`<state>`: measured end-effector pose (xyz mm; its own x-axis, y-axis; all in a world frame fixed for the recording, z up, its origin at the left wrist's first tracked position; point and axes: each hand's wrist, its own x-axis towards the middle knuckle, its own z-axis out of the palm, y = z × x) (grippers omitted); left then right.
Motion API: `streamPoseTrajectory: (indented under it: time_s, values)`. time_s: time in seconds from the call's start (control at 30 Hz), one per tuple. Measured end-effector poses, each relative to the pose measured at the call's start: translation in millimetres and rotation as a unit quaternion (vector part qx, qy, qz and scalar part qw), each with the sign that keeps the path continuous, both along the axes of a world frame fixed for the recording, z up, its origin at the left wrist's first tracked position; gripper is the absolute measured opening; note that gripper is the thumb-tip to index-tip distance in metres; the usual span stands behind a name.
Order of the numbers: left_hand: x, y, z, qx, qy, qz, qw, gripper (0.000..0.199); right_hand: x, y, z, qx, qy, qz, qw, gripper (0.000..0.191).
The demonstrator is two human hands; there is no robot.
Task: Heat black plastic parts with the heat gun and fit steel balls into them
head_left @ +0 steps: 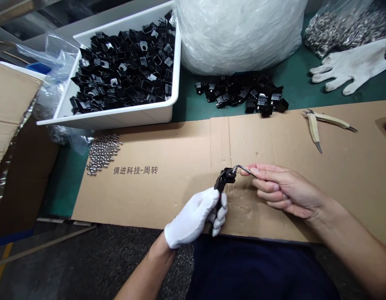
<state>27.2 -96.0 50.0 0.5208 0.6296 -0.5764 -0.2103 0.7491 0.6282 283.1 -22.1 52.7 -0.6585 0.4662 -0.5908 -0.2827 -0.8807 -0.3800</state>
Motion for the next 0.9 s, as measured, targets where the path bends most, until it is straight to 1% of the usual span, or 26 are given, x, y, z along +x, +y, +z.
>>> streamPoseTrajectory:
  time_s: [0.17,0.27,0.57,0.9]
  values:
    - [-1,-3,-3.5,-0.048,-0.058,0.016,0.997,0.042,0,-5,-8.9,-0.040,0.042,-0.014,0.998,0.021]
    - [0,-3,-3.9,-0.065,-0.088,0.026,0.994,0.043,-2,-8,-13.2,-0.057,0.060,-0.022,0.996,0.022]
    - [4,-5,-9.8,-0.080,-0.179,0.033,0.980,0.046,-17,-25,-17.7,-0.081,0.119,-0.071,0.987,0.020]
    - [11,-13,-11.3,-0.099,-0.217,0.068,0.969,0.049,-35,-39,-26.1,-0.088,0.173,-0.126,0.973,0.021]
